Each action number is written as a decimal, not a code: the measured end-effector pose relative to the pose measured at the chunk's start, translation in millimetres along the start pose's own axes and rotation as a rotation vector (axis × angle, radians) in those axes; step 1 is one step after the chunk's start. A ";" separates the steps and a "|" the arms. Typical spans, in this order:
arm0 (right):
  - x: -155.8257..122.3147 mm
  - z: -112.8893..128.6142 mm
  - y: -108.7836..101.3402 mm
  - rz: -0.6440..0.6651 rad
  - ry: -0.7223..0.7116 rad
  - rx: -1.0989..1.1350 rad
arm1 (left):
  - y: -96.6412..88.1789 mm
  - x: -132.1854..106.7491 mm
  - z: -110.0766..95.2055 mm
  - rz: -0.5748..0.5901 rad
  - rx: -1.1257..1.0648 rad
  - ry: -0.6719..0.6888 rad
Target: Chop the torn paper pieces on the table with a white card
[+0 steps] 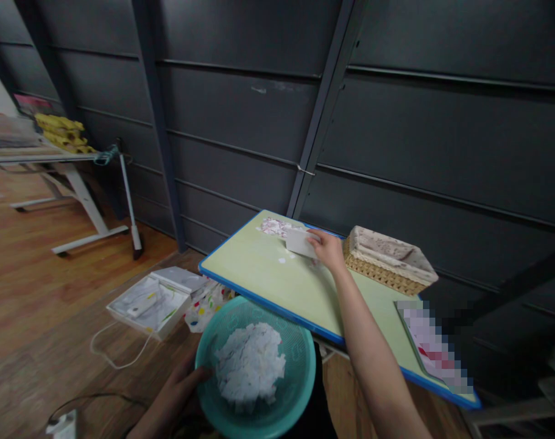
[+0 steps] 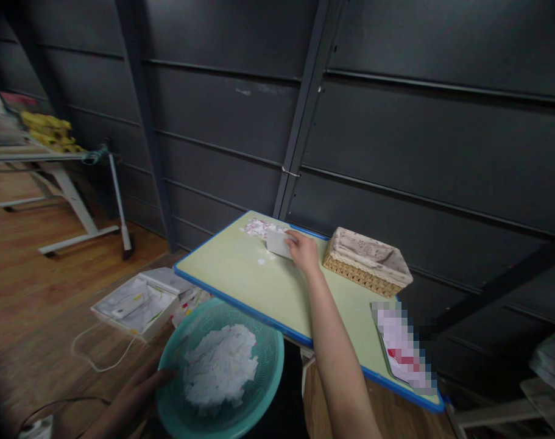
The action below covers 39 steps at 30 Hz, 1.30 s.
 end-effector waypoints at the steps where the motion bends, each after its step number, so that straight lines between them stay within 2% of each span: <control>1: -0.4 -1.9 -4.2 0.006 0.003 -0.015 | 0.7 -0.2 0.4 0.009 -0.002 -0.003; 6: -3.1 -5.4 -25.2 0.044 0.035 -0.083 | 3.9 -2.3 -1.9 0.040 0.015 -0.055; 10: -4.1 -1.9 -32.6 0.087 0.009 0.004 | 1.3 -0.9 -3.1 0.011 0.025 -0.055; 14: -3.6 -2.0 -30.2 0.170 -0.017 0.167 | 4.4 -1.8 -3.2 0.009 0.025 -0.045; 20: -2.1 -11.1 -26.9 0.207 0.046 0.333 | 18.1 -7.7 -12.3 -0.009 0.022 -0.085; 26: -3.5 -13.0 -18.0 0.305 0.029 0.360 | 18.0 -1.2 -15.4 0.015 0.068 -0.086; 28: -5.2 -8.6 -15.8 0.350 0.026 0.395 | 16.5 2.3 -14.5 0.020 0.064 -0.076; 33: -12.1 12.8 -10.1 0.468 0.054 0.476 | 17.9 1.7 -22.0 -0.012 0.033 0.050; 36: -16.7 27.8 -3.8 0.536 0.040 0.521 | 23.6 -6.6 -26.7 -0.001 0.067 0.036; 39: -21.6 39.5 3.4 0.632 0.023 0.591 | 30.6 -14.1 -27.9 0.079 0.042 -0.020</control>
Point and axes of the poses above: each hand's wrist, its own x-axis towards the middle knuckle, its own y-axis out of the palm, z = x × y, the point moved 4 cm from there along x, towards the middle knuckle, and after that the axes turned 8 degrees about -x, right-handed, at the moved point
